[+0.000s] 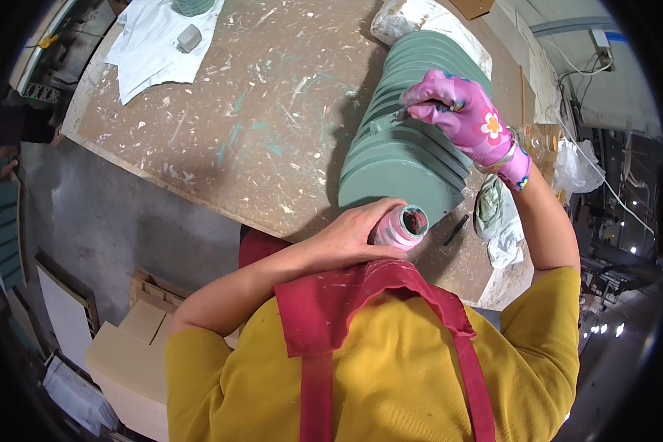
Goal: The person wipes a stack of green wooden panels with a cloth and applies putty to the edge of one panel using a small tool.
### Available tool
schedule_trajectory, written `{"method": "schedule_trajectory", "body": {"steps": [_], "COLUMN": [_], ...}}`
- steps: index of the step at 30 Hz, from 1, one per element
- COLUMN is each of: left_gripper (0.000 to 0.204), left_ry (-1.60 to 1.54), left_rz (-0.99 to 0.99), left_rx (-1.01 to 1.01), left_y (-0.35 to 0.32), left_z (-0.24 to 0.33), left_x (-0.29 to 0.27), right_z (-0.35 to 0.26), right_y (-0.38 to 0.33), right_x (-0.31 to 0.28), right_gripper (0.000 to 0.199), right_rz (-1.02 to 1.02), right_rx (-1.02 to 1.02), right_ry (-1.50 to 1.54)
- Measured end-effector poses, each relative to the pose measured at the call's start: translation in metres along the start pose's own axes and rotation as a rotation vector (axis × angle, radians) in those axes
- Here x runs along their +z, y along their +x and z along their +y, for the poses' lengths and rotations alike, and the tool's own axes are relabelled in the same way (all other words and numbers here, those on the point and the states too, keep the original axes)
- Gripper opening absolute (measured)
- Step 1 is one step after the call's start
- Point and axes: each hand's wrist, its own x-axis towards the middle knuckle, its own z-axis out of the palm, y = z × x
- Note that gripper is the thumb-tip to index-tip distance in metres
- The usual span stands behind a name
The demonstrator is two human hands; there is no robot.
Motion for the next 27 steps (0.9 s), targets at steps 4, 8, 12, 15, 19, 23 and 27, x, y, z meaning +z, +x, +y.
{"method": "schedule_trajectory", "body": {"steps": [4, 8, 12, 15, 19, 23, 27], "left_gripper": [0.072, 0.072, 0.071, 0.071, 0.072, 0.072, 0.07], "left_ry": [0.024, 0.003, 0.018, 0.004, -0.033, -0.054, -0.041], "left_rz": [0.012, 0.003, 0.015, 0.011, -0.036, -0.1, -0.192], "left_rx": [0.009, 0.005, 0.012, 0.019, 0.025, 0.092, 0.076], "left_y": [-0.001, 0.0, 0.001, -0.002, 0.002, 0.012, 0.021], "left_z": [-0.002, -0.002, -0.004, -0.004, 0.006, 0.008, 0.007], "left_x": [0.001, 0.001, 0.002, 0.0, -0.004, -0.003, -0.006], "right_z": [0.004, 0.005, 0.008, 0.011, 0.024, 0.03, 0.016], "right_y": [-0.001, 0.002, -0.003, -0.005, -0.018, -0.026, -0.021], "right_x": [0.011, 0.011, 0.013, 0.001, -0.032, -0.026, -0.019], "right_gripper": [0.01, 0.011, 0.012, 0.012, 0.014, 0.014, 0.014], "right_rz": [-0.009, 0.027, 0.005, 0.21, 0.494, 0.439, 0.385], "right_rx": [-0.024, -0.035, 0.011, 0.136, 0.455, 0.423, 0.43], "right_ry": [0.013, 0.008, 0.031, 0.096, 0.282, 0.287, 0.229]}}
